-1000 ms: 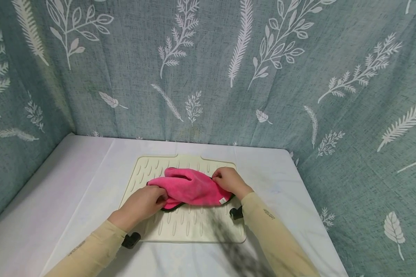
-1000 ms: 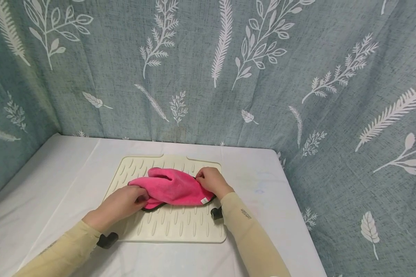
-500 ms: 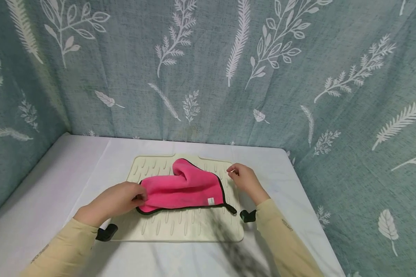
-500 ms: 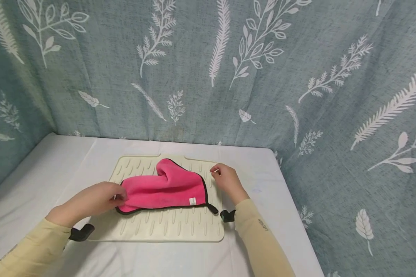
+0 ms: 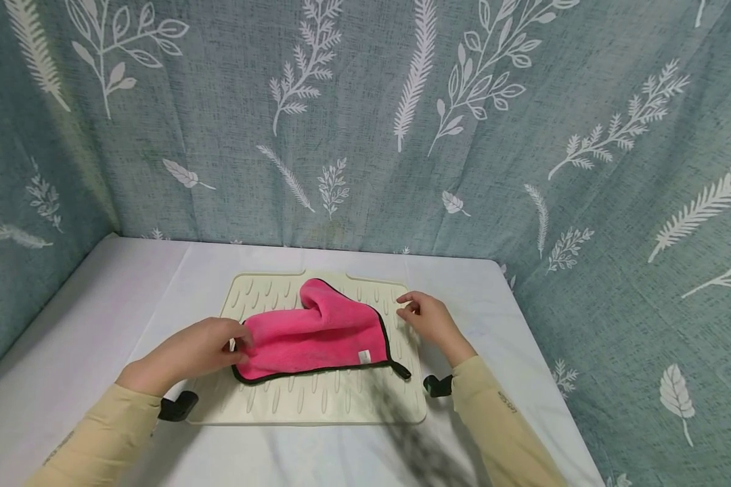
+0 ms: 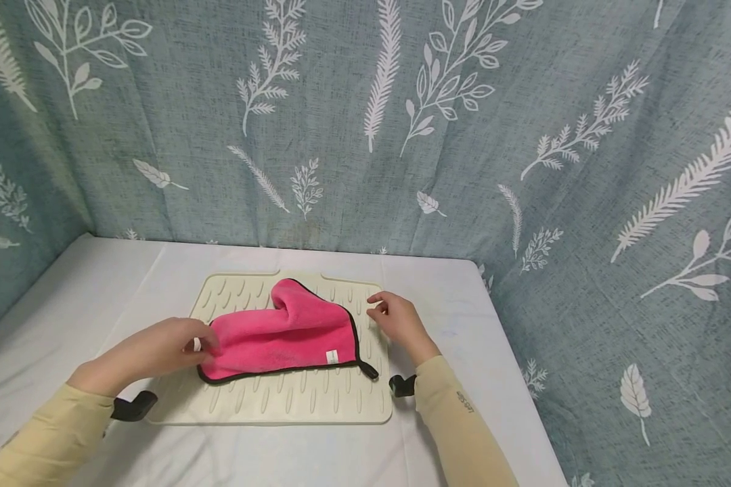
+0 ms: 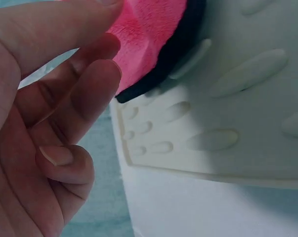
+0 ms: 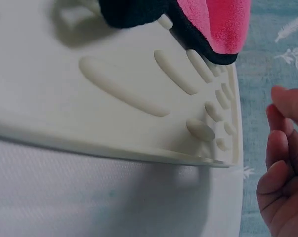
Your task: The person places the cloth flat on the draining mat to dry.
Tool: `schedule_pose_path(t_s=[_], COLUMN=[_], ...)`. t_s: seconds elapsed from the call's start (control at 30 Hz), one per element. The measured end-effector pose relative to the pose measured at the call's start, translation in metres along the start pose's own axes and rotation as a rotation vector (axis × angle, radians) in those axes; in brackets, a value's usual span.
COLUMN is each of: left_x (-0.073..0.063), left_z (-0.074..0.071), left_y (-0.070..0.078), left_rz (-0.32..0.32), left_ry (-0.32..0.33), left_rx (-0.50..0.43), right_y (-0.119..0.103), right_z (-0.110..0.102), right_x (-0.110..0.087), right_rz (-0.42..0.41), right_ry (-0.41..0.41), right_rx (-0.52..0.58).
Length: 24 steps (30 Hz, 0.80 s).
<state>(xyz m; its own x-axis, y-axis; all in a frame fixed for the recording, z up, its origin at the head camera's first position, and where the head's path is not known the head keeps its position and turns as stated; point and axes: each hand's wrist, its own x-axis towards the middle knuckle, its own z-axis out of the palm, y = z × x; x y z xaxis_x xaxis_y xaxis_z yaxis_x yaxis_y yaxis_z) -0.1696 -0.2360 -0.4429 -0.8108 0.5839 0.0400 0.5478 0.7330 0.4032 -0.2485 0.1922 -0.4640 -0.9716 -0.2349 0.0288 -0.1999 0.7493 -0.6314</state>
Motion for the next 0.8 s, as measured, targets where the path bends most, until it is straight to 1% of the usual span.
schedule_pose_path(t_s=[0.17,0.3,0.43,0.53,0.8], left_x=[0.001,0.0,0.001,0.004,0.014], left_z=[-0.007,-0.013,-0.017,-0.018,-0.021], left_y=[-0.001,-0.002,-0.009,-0.016,-0.029], left_rz=[-0.04,-0.083,-0.133,-0.152,-0.167], left_ry=[0.026,0.064,0.086,0.101,0.109], left_rx=[-0.075,-0.107,-0.123,-0.125,-0.131], right_y=[-0.001,-0.002,-0.005,-0.009,-0.017], right_z=[0.0,0.001,0.0,-0.001,0.0], right_x=[-0.001,0.001,0.003,0.007,0.014], right_rz=[-0.06,-0.093,-0.119,-0.129,-0.158], right_ry=[-0.013,-0.022,-0.031,-0.039,-0.062], right_rx=[-0.005,0.011,0.027,0.024,0.033])
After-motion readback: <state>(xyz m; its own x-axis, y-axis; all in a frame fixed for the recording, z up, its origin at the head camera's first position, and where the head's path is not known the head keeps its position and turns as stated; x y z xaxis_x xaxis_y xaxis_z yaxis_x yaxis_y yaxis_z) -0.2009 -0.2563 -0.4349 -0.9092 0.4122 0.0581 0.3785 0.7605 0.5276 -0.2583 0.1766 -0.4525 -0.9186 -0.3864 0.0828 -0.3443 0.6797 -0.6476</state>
